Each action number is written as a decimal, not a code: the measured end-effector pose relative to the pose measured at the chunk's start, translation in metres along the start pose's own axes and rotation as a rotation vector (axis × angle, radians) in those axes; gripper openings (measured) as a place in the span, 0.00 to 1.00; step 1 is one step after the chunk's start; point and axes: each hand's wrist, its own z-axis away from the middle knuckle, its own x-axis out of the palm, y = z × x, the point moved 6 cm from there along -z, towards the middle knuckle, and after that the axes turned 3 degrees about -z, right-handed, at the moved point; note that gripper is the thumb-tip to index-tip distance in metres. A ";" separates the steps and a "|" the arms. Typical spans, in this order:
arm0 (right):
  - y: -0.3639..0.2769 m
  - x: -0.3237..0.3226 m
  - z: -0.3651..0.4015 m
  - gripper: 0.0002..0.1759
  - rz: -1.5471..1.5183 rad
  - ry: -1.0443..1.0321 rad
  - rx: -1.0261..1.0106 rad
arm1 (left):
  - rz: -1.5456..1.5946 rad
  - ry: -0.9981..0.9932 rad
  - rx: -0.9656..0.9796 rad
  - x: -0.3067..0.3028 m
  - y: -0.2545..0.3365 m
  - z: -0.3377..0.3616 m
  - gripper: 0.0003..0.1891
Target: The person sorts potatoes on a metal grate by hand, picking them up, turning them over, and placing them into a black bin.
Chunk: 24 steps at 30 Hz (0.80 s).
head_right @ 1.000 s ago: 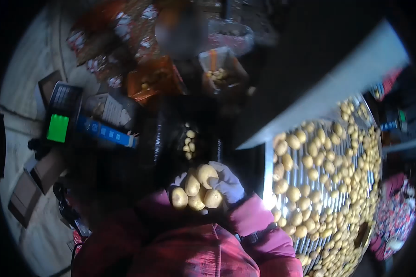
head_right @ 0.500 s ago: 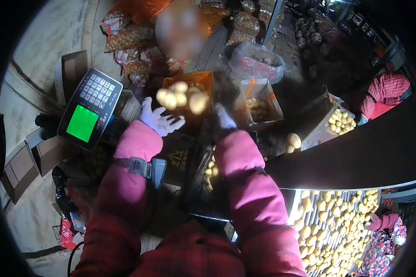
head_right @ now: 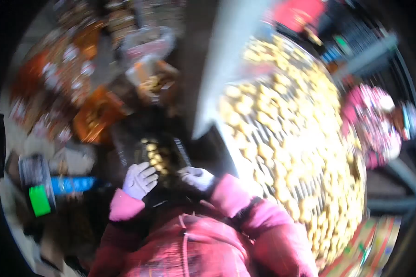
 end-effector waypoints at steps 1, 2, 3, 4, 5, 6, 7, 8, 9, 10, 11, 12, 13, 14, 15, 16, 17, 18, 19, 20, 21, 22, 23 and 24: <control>0.017 0.038 -0.006 0.16 0.760 0.312 -0.082 | -0.012 -0.154 -0.035 0.011 -0.005 -0.013 0.26; 0.020 0.081 -0.005 0.20 1.490 0.685 -0.156 | -0.019 -0.305 -0.060 0.029 -0.008 -0.024 0.24; 0.033 0.118 0.000 0.20 1.487 0.707 -0.237 | -0.381 0.152 0.069 0.079 -0.002 -0.007 0.23; 0.040 0.151 0.008 0.20 1.569 0.811 -0.314 | -0.431 0.127 0.048 0.114 -0.010 -0.008 0.23; 0.040 0.171 0.024 0.21 1.646 0.912 -0.375 | -0.602 0.077 0.137 0.143 -0.012 -0.008 0.23; 0.043 0.188 0.042 0.19 1.603 0.887 -0.459 | -0.763 0.027 0.229 0.165 -0.012 -0.010 0.23; 0.046 0.207 0.065 0.19 1.670 1.018 -0.542 | -0.862 -0.103 0.288 0.178 -0.019 -0.020 0.23; 0.052 0.229 0.085 0.18 1.725 1.157 -0.626 | -0.890 -0.114 0.277 0.183 -0.030 -0.034 0.23; 0.056 0.231 0.112 0.18 1.669 1.223 -0.758 | -1.024 -0.279 0.470 0.201 -0.041 -0.041 0.21; 0.059 0.232 0.145 0.18 1.594 1.290 -0.888 | -1.146 -0.451 0.654 0.221 -0.057 -0.044 0.19; 0.062 0.242 0.180 0.18 1.732 1.455 -1.056 | -1.360 -0.490 0.710 0.246 -0.072 -0.038 0.17; 0.067 0.250 0.211 0.18 1.867 1.624 -1.221 | -1.572 -0.530 0.773 0.271 -0.089 -0.032 0.15; 0.077 0.253 0.239 0.18 2.083 1.795 -1.253 | -1.637 -0.630 0.859 0.287 -0.110 -0.030 0.14; 0.087 0.256 0.258 0.18 2.309 1.970 -1.256 | -1.717 -0.761 0.833 0.302 -0.129 -0.027 0.15; 0.093 0.265 0.265 0.19 2.171 2.127 -1.103 | -1.781 -0.835 0.792 0.314 -0.144 -0.029 0.15; 0.097 0.265 0.274 0.19 2.151 2.143 -1.116 | -1.842 -0.914 0.751 0.324 -0.156 -0.034 0.15; 0.101 0.268 0.280 0.19 2.265 2.167 -1.120 | -1.861 -0.888 0.875 0.332 -0.160 -0.043 0.15; 0.103 0.275 0.281 0.19 2.390 2.180 -1.114 | -1.874 -0.850 1.002 0.340 -0.161 -0.053 0.15; 0.101 0.282 0.276 0.21 2.508 2.121 -1.095 | -1.808 -0.832 1.016 0.349 -0.159 -0.066 0.16; 0.094 0.287 0.271 0.21 2.496 2.121 -1.103 | -2.082 -0.754 1.012 0.356 -0.161 -0.086 0.17; 0.081 0.288 0.264 0.23 2.498 2.137 -0.940 | -2.160 -0.718 1.031 0.362 -0.163 -0.100 0.19; 0.067 0.287 0.257 0.26 2.497 2.145 -0.780 | -2.235 -0.679 1.054 0.366 -0.165 -0.110 0.21; 0.054 0.283 0.252 0.28 2.517 2.214 -0.606 | -2.239 -0.680 1.056 0.370 -0.169 -0.112 0.21; 0.041 0.277 0.250 0.30 2.528 2.277 -0.425 | -2.410 -0.620 0.917 0.370 -0.176 -0.120 0.22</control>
